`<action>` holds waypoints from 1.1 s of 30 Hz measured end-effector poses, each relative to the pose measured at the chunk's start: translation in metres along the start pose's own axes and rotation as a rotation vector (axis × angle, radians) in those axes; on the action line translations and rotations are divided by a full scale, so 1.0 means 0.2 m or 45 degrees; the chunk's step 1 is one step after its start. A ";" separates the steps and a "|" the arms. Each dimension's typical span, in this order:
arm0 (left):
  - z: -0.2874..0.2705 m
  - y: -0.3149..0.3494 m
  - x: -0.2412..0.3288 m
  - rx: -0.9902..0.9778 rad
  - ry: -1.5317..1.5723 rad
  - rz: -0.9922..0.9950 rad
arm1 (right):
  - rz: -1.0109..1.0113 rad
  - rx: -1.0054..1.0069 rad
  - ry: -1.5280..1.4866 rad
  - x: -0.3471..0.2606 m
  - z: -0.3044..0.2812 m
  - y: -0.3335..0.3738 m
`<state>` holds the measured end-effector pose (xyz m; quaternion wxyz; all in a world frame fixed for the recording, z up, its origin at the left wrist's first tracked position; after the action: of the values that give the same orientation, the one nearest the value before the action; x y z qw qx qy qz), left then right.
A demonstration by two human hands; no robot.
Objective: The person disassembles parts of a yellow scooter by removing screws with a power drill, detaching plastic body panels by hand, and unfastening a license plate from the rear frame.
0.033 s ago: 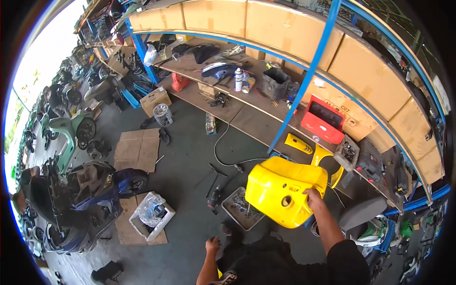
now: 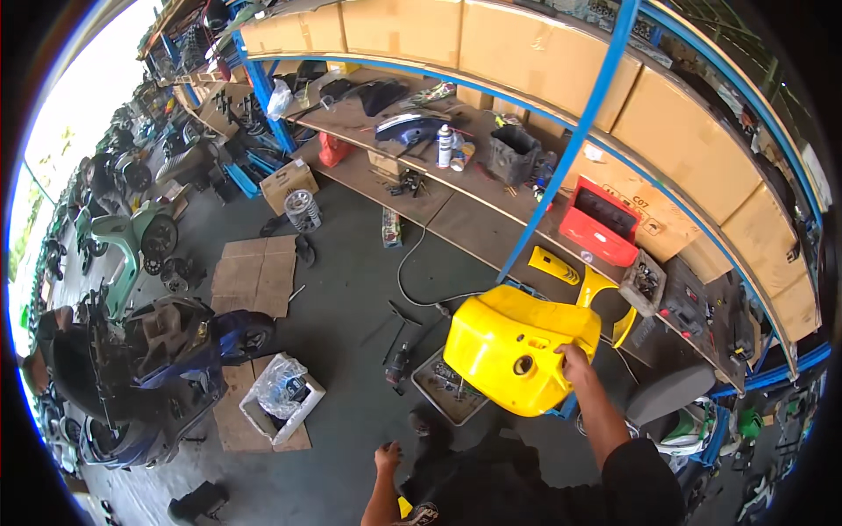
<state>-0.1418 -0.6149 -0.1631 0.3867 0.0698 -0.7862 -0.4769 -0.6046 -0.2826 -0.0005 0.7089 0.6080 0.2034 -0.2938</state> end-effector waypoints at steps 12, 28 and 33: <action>-0.33 0.09 -0.66 0.378 -0.544 -0.044 | 0.089 -0.527 -1.045 0.57 1.26 -0.81; 0.69 -0.11 -0.06 0.427 -1.006 -0.271 | -0.276 -0.847 -1.255 0.31 1.65 -2.76; 0.79 -0.25 -0.02 0.467 -0.993 -0.255 | -0.378 -0.906 -1.250 0.12 1.70 -3.29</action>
<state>-0.2591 -0.5292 -0.2442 -0.0057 0.0279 -0.9343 -0.3553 -1.0463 -0.6775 -0.4443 0.8305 0.0939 0.0214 -0.5486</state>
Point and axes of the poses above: each hand's wrist, its own y-axis away from the middle knuckle, its own z-axis out of the palm, x = y × z, the point moved 7 cm from there along -y, towards the middle knuckle, and after that the axes turned 4 degrees about -x, right-handed, at the moved point
